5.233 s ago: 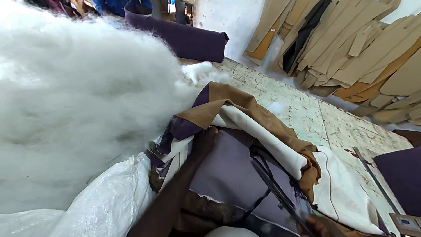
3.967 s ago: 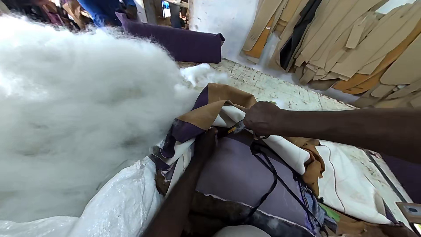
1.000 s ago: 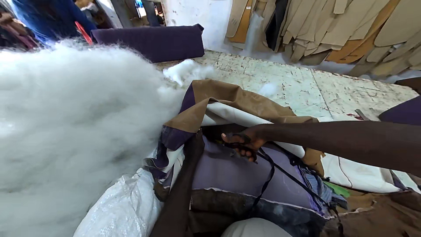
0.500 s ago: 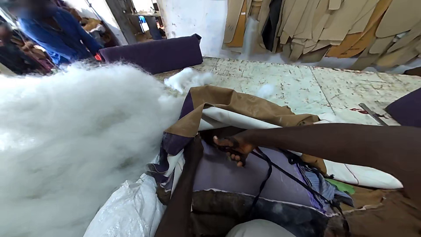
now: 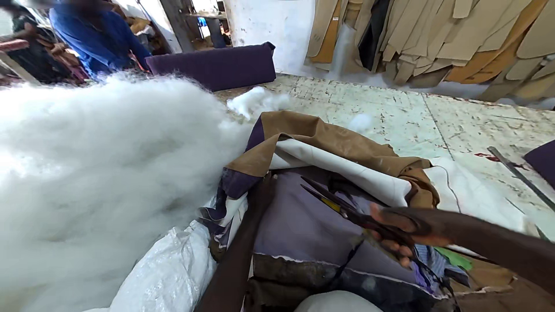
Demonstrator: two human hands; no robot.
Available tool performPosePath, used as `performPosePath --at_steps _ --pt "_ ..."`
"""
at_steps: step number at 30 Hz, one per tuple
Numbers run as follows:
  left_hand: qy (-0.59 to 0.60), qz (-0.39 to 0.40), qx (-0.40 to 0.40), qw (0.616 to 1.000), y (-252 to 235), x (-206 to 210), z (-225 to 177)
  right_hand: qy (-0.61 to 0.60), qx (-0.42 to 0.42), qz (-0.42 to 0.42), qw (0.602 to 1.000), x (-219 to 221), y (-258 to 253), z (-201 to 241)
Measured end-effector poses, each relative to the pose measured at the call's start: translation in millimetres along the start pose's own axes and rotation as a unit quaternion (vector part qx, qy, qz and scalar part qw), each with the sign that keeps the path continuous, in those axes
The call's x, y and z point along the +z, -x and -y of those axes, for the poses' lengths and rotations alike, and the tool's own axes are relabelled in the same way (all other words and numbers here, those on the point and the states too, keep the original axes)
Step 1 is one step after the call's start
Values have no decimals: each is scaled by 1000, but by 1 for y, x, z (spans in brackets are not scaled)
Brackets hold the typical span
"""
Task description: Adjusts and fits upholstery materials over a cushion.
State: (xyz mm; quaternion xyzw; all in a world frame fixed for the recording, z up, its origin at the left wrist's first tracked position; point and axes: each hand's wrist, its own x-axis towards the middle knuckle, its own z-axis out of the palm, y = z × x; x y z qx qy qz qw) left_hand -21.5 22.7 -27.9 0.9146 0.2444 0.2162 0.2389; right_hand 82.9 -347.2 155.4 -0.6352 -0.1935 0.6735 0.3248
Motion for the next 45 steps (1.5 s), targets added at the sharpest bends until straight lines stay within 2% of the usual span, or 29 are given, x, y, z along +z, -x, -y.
performPosePath --at_steps 4,7,11,14,17,23,26,28,32,34,35,38,40,41,43,45 --pt "72 3 93 993 -2 -4 3 11 -55 -67 996 2 22 -79" --pt "111 17 138 984 -4 -3 5 13 -102 -176 979 10 33 -142" --pt "64 64 124 988 -7 -7 -2 38 -154 -350 923 27 44 -214" --pt "11 109 83 990 -10 -11 -12 19 -138 -450 882 37 50 -251" --pt "-17 115 75 990 -13 -13 -19 -23 -119 -530 839 39 42 -289" --pt "-16 132 97 986 -14 -17 -18 -157 -39 -583 797 13 27 -333" --pt "-19 143 84 986 -14 -20 -20 -169 6 -591 789 -12 22 -348" --pt "-25 141 81 986 -13 -19 -22 -130 40 -582 802 -28 22 -352" --pt "-21 119 95 988 -7 -19 -26 104 143 -492 852 -52 30 -343" --pt "-25 116 88 989 -7 -19 -27 213 153 -472 842 -49 43 -311" --pt "-30 114 85 989 -6 -18 -26 239 103 -502 825 -46 47 -292" --pt "-35 92 95 991 -5 -12 -21 255 -152 -587 753 -31 33 -218" --pt "-39 72 107 991 -4 -10 -19 293 -296 -558 717 -18 1 -156" --pt "-38 63 114 991 -3 -9 -18 320 -337 -528 710 -13 -19 -123" --pt "-30 50 126 990 -2 -9 -14 384 -344 -465 720 -13 -61 -66" --pt "-24 50 124 991 -2 -9 -11 451 -280 -420 736 -32 -111 -26"
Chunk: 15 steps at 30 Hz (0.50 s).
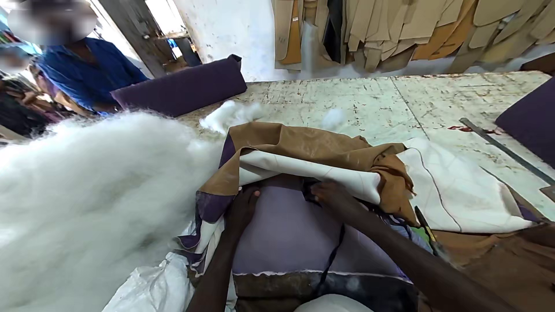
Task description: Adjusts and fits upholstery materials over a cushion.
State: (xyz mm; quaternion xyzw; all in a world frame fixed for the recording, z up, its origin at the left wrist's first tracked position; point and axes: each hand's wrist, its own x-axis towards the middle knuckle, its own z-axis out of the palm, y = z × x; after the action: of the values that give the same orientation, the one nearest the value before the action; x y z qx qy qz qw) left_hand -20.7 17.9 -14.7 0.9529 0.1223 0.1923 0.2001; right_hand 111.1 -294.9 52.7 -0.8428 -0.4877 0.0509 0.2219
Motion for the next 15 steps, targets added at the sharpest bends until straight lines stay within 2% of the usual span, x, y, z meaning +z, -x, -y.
performPosePath --at_steps 2,4,7,9,10,12,13,15 --pt "7 -3 -6 1000 2 2 1 35 14 67 997 24 -46 -13" --pt "16 -5 -19 1000 3 4 1 12 4 95 995 37 -71 -22" --pt "21 -1 -37 999 6 4 2 -54 -57 68 995 47 -81 -37" --pt "31 -15 -28 999 7 6 3 -52 -59 62 995 51 -82 -43" --pt "36 -20 -23 999 7 8 2 -44 -29 91 994 45 -83 -35" --pt "36 -24 -22 999 7 12 2 9 80 223 971 6 -87 14" --pt "35 -23 -25 999 5 13 1 20 104 245 964 -9 -88 33" --pt "31 -20 -40 999 6 11 0 20 80 197 977 -19 -82 44"
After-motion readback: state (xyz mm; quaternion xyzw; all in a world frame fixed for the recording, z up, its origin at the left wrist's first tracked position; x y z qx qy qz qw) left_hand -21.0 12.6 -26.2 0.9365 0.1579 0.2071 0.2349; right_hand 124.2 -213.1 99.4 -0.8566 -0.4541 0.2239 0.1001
